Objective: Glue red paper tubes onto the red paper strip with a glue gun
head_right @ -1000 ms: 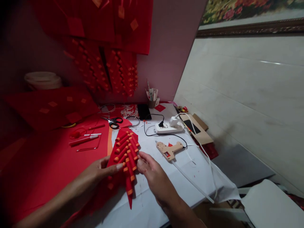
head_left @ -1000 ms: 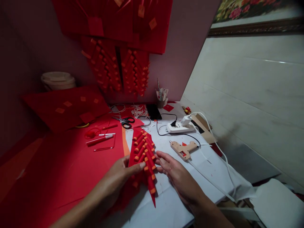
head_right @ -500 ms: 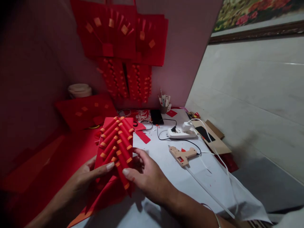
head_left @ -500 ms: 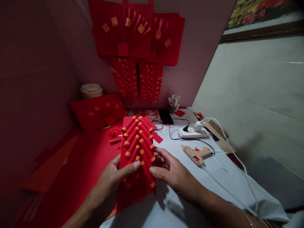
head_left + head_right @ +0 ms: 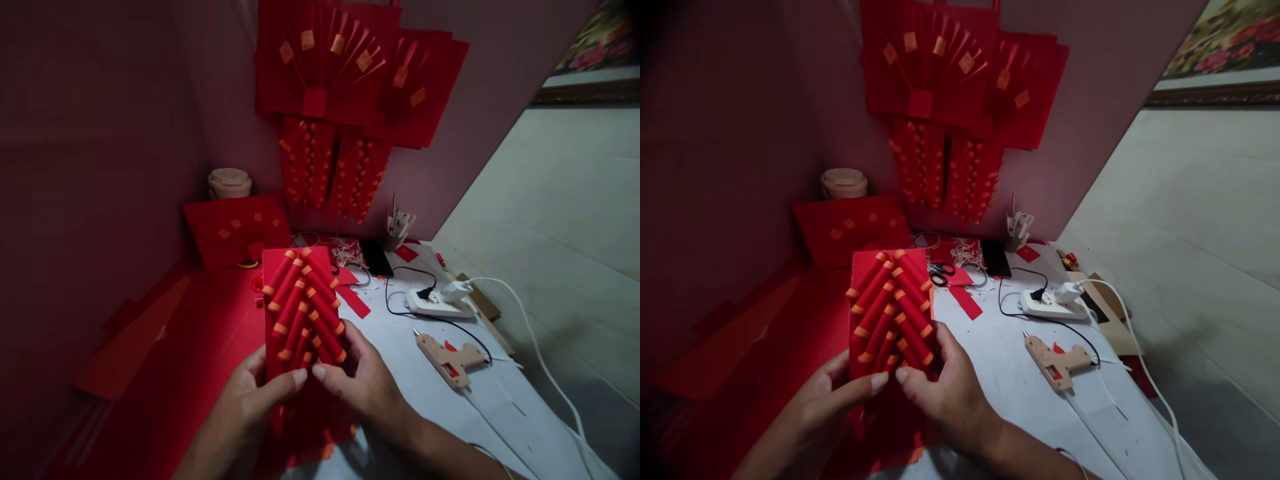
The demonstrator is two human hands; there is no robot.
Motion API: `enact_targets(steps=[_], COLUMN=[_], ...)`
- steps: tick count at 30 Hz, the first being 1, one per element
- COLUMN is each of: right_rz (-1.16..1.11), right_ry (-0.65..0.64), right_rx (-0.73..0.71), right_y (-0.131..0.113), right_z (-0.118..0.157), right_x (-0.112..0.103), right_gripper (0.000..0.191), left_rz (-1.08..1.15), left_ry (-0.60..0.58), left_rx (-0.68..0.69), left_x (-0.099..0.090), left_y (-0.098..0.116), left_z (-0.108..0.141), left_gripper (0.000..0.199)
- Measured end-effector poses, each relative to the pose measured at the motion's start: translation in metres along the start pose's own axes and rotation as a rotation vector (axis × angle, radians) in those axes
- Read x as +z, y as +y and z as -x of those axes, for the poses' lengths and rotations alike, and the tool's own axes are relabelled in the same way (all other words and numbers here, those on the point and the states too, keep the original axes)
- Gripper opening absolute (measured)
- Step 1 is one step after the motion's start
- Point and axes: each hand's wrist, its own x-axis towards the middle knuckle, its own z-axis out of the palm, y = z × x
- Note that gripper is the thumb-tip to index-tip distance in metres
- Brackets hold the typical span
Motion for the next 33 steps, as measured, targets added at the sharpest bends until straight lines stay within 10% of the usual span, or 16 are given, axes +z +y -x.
enact_targets(steps=[13,33], right_rz=[0.067,-0.306], right_ry=[0.193,-0.013], right_rx=[0.124,0.206], right_y=[0.018,0.008], right_z=[0.001,0.004], right_x=[-0.001,-0.013], right_gripper=[0.051,0.039], left_rz=[0.032,0.135], left_ry=[0.11,-0.018], left_rx=[-0.134,-0.166], left_x=[0.0,-0.002], left_y=[-0.016,-0.011], left_z=[-0.012,-0.021], left_gripper=[0.052,0.043])
